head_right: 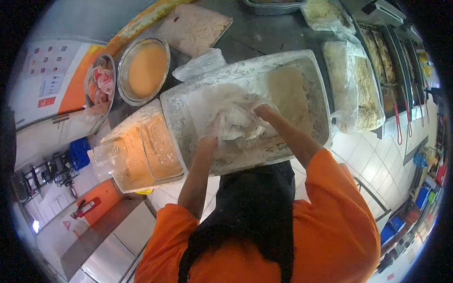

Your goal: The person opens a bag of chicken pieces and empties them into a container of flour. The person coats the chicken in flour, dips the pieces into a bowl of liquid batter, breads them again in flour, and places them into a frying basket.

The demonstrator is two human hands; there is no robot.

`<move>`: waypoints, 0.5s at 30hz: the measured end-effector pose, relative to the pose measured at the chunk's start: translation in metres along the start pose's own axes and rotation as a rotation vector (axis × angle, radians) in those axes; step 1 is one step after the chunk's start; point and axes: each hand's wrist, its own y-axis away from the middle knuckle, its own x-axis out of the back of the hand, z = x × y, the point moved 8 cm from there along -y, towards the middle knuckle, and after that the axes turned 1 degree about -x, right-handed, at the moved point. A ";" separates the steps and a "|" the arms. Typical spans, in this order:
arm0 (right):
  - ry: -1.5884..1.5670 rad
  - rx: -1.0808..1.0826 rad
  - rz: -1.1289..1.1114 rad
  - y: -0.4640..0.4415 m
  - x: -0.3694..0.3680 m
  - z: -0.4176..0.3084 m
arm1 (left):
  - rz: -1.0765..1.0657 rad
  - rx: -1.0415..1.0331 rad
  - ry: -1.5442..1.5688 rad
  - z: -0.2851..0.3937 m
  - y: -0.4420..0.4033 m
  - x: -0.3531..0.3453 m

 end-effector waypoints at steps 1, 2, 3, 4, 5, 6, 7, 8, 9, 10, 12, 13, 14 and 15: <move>0.024 0.013 -0.018 0.000 0.001 -0.009 | -0.026 -0.047 0.001 0.007 0.001 -0.003; 0.014 -0.090 0.035 0.016 0.009 -0.028 | -0.081 -0.148 -0.022 0.004 -0.007 -0.002; 0.009 -0.188 0.087 0.044 0.020 -0.062 | -0.133 -0.251 -0.039 0.001 -0.013 -0.001; 0.126 -0.244 0.160 0.059 0.021 -0.066 | -0.213 -0.410 -0.084 -0.031 -0.039 0.011; 0.238 -0.308 0.228 0.074 0.023 -0.070 | -0.227 -0.477 -0.119 -0.034 -0.035 0.017; 0.263 -0.220 0.107 0.076 0.018 -0.073 | -0.239 -0.544 -0.153 -0.035 -0.031 0.023; 0.285 -0.133 -0.014 0.086 0.021 -0.076 | -0.191 -0.527 -0.174 -0.004 -0.005 0.023; 0.311 -0.043 -0.128 0.097 0.027 -0.073 | -0.144 -0.519 -0.192 0.015 0.009 0.025; 0.374 -0.020 -0.164 0.101 0.036 -0.053 | -0.139 -0.607 -0.520 0.017 0.015 0.027; 0.391 -0.011 -0.162 0.104 0.046 -0.018 | -0.124 -0.685 -0.848 0.017 0.023 0.035; 0.373 -0.006 -0.116 0.105 0.062 0.064 | -0.109 -0.661 -1.212 0.003 0.021 0.041; 0.302 -0.051 -0.099 0.098 0.053 0.092 | -0.121 -0.580 -1.241 -0.008 0.009 0.041; 0.231 -0.096 -0.079 0.092 0.045 0.101 | -0.137 -0.500 -1.267 -0.014 0.001 0.037; 0.217 -0.099 -0.095 0.092 0.037 0.107 | -0.205 -0.451 -1.241 -0.019 -0.004 0.029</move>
